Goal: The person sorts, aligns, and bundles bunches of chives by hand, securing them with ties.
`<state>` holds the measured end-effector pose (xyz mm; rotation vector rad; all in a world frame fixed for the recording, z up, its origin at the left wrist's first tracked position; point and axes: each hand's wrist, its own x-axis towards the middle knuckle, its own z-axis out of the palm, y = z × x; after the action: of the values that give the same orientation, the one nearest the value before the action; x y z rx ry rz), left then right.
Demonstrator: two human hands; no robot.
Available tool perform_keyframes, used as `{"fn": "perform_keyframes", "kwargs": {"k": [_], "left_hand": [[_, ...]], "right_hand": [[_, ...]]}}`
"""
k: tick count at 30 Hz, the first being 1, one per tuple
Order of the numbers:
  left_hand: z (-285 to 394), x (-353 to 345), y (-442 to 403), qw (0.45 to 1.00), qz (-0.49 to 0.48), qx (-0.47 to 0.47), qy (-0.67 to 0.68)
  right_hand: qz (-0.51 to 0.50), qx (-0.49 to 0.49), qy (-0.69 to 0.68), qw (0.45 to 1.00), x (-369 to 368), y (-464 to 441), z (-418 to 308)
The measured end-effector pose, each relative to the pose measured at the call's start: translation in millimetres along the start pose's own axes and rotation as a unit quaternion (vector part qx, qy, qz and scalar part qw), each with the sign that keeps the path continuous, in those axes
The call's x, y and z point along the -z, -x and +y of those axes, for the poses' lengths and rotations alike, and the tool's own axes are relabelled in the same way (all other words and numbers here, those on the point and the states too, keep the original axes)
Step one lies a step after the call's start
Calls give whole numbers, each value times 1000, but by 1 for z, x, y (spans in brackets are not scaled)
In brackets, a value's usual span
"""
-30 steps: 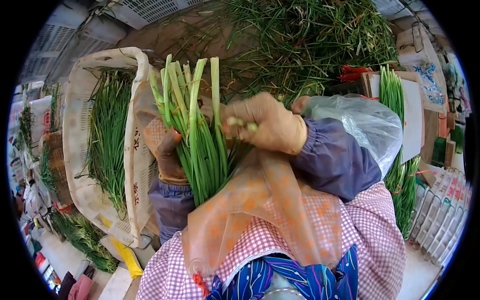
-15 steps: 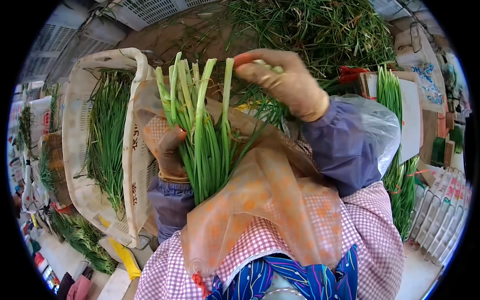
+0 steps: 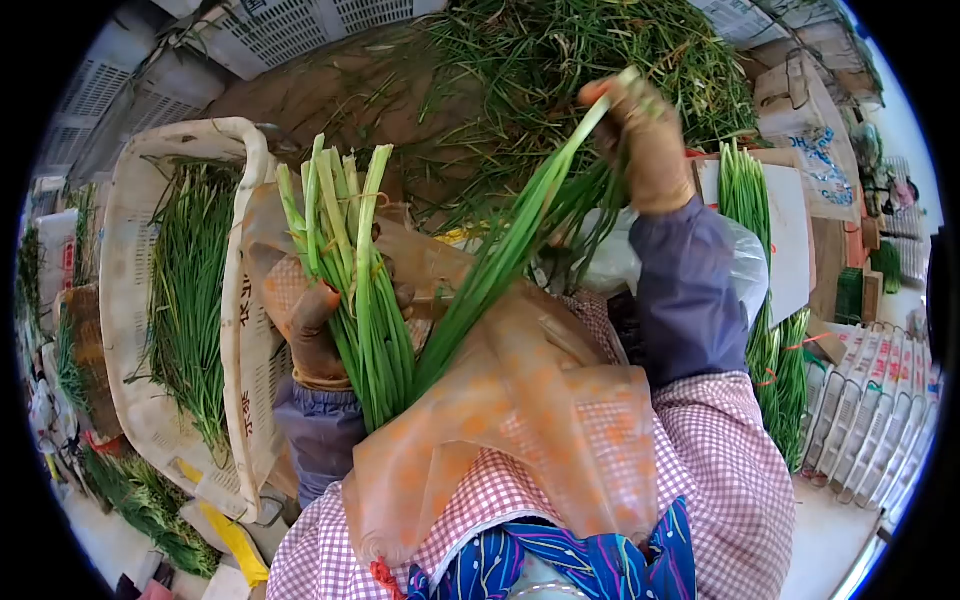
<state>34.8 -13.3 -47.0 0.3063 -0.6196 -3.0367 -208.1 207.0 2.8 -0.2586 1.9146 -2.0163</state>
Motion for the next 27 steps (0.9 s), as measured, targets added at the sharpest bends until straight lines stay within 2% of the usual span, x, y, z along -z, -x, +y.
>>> {"fn": "perform_keyframes", "kwargs": {"k": [3,5,6,7,9,11,13,14,15,17,19,21,22,23,25,26,27], "left_hand": [[2,-5,5,999,20,27,-14],[-2,-18,1,999,13,-34,33],[-2,-10,1,1000,12,-17,12],[-6,-11,1,1000,7,-15,14],[-8,-21,-2,998,56,9,31],[-4,-26,-3,997,62,40,5],[-3,-26,0,983,119,50,-129],[-9,-20,0,968,175,42,-177],[-12,-21,-1,968,172,42,-176],[-19,-34,-5,924,231,33,-302],[-22,-42,-8,920,223,36,-320],[-23,-38,-9,942,197,51,-267],[-19,-31,-7,959,173,76,-214],[-19,-28,-8,958,174,77,-214],[-12,-18,-1,987,126,82,-62],[-11,-4,3,988,115,96,-46],[-7,-3,5,986,132,92,-46]], "right_hand": [[237,162,32,957,69,-61,4],[188,205,-4,961,88,-63,-11],[172,150,13,973,76,-52,-28],[83,131,-27,987,69,-45,-33],[45,83,16,995,54,-34,-40],[60,77,25,995,56,-30,-41],[-6,57,-134,989,67,-27,-41],[-11,65,-140,988,68,-26,-40],[-10,68,-137,988,67,-26,-42],[115,64,66,989,57,-21,-45],[141,90,46,985,60,-21,-49],[60,117,-158,979,77,-24,-49],[107,112,-35,987,80,-27,-50],[175,119,140,967,79,-31,-43],[179,320,290,884,91,-38,-23],[154,200,160,954,97,-36,-29],[165,250,43,953,72,-26,-37]]}}
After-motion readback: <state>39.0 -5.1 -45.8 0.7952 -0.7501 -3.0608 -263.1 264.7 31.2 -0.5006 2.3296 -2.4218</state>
